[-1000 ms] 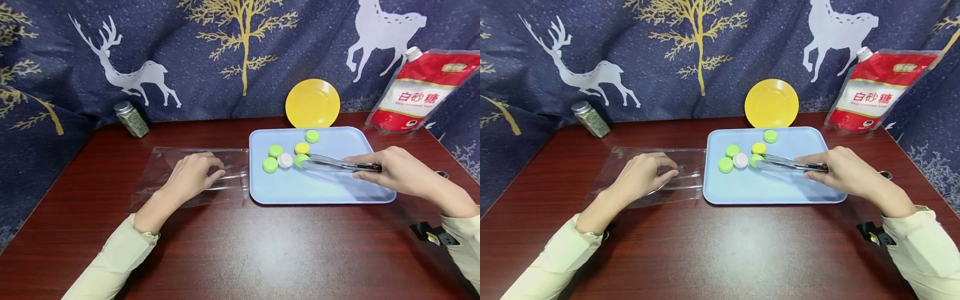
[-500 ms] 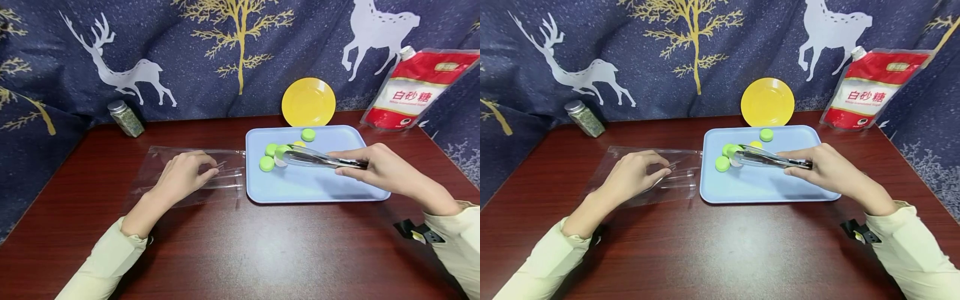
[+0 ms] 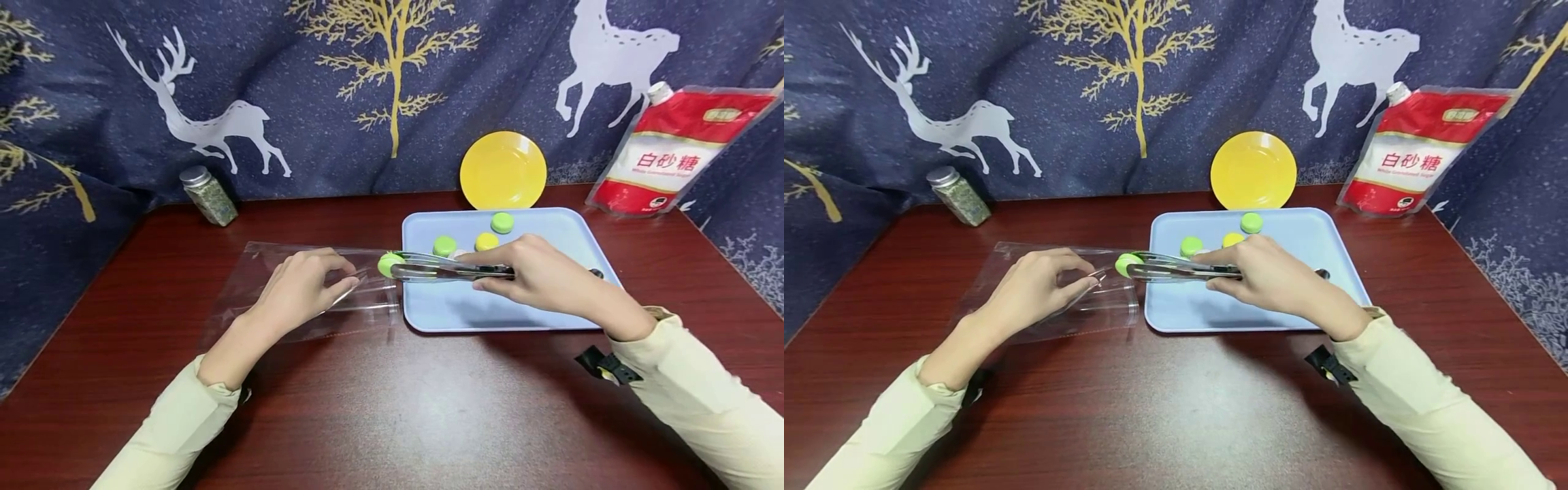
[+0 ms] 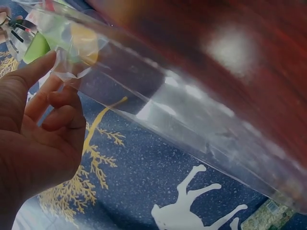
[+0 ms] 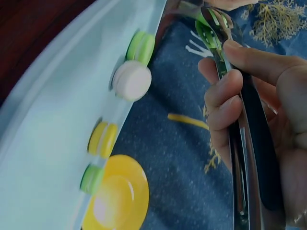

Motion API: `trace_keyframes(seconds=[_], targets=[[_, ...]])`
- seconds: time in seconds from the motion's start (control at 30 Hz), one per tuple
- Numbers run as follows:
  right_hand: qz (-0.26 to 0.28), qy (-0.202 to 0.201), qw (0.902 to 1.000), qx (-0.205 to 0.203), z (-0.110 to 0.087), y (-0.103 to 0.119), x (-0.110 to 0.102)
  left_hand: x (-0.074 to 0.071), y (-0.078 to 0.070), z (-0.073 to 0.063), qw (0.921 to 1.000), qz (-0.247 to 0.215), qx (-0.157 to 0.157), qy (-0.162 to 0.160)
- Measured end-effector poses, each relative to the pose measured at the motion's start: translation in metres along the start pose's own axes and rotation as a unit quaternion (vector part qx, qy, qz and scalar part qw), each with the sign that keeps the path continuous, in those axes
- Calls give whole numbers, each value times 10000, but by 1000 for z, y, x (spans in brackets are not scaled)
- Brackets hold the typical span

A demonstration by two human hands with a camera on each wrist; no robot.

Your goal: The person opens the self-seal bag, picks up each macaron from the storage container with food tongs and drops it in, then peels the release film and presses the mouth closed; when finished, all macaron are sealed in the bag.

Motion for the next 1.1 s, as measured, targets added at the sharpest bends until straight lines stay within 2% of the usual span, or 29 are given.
trace_keyframes(seconds=[0.3,0.67,0.83,1.1], targets=[[-208,288,9994,25,8,10,12,1,-2,-2,9999,53,60,115],[-428,572,9974,-26,13,21,23,3,-4,-1,9994,-247,200,94],[-282,562,9980,-7,18,25,23,2,-6,-1,9992,-305,244,67],[-188,464,9984,270,25,28,27,0,-7,-2,9989,-330,347,-12]])
Point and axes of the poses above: each hand's wrist, its own z-axis towards the middle knuckle, its own x-axis out of the palm, y = z × x, the point moved 3 cm from there along z, towards the middle knuckle, and after that the axes turned 13 degrees about -z, right-handed, at the moved point
